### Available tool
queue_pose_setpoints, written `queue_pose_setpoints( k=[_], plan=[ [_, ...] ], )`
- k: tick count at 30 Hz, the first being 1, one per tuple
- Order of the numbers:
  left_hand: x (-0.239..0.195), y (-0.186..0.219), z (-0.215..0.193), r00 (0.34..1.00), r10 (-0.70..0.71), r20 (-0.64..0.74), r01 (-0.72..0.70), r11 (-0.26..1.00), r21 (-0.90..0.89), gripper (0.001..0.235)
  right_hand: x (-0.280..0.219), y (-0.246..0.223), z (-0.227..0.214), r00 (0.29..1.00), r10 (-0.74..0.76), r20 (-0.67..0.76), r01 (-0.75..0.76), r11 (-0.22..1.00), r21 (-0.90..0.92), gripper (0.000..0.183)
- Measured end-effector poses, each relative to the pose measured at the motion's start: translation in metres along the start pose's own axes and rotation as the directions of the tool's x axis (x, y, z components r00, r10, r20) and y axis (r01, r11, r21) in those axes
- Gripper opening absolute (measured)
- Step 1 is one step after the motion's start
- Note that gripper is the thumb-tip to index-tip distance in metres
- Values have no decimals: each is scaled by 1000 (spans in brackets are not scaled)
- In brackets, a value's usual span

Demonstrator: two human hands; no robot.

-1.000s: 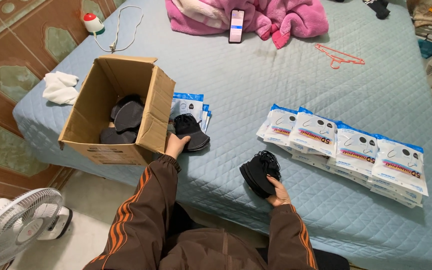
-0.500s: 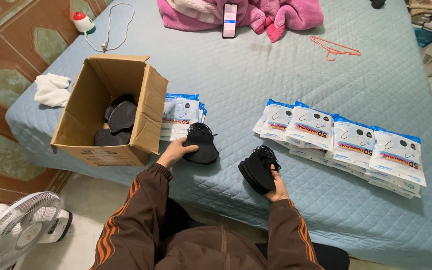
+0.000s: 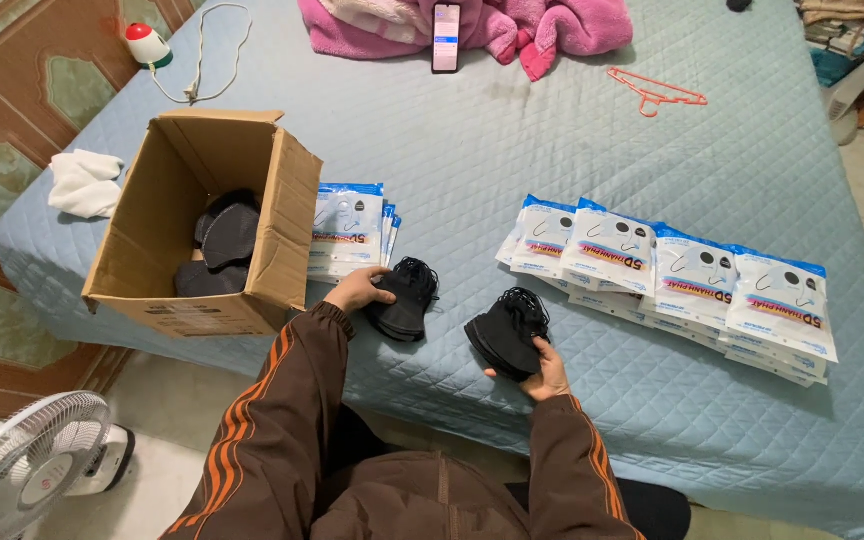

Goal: The person sits on the floor in front of a bed and handles black face masks. They take masks from a cardboard box, arrange them into stacks, and place them into plastic packaging bags. The person also organizes the packaged masks on the bed.

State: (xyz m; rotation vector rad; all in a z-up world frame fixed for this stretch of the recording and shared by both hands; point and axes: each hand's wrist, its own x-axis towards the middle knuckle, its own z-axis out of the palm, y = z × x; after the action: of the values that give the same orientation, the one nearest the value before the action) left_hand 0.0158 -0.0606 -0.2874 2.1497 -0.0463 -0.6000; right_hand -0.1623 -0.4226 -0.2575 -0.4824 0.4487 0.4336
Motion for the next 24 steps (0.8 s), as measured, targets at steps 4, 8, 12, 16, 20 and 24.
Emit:
queue_pose_setpoints(
  k=[4, 8, 12, 16, 20, 24],
  plan=[
    [4, -8, 5, 997, 42, -60, -41, 999, 18, 81, -7, 6, 13, 995, -56, -88, 55, 998, -16, 25],
    [0, -7, 9, 995, 44, -94, -42, 999, 15, 77, -17, 11, 28, 986, -99, -135, 98, 995, -14, 15],
    [-37, 15, -1, 994, 5, -107, -26, 981, -194, 71, -2, 4, 2, 998, -24, -57, 24, 1000, 0, 26],
    [-42, 12, 2, 993, -10, -119, -20, 968, -250, 72, 0, 1, -3, 999, -25, -39, 23, 999, -32, 26],
    [-46, 20, 0, 986, -43, -159, -8, 952, -306, 70, -3, 4, 2, 1000, -31, -4, 31, 1000, -3, 31],
    [-70, 58, 0, 986, -43, -160, -31, 902, -431, 63, -8, 7, 10, 997, -74, -20, 75, 997, 16, 15]
  ],
)
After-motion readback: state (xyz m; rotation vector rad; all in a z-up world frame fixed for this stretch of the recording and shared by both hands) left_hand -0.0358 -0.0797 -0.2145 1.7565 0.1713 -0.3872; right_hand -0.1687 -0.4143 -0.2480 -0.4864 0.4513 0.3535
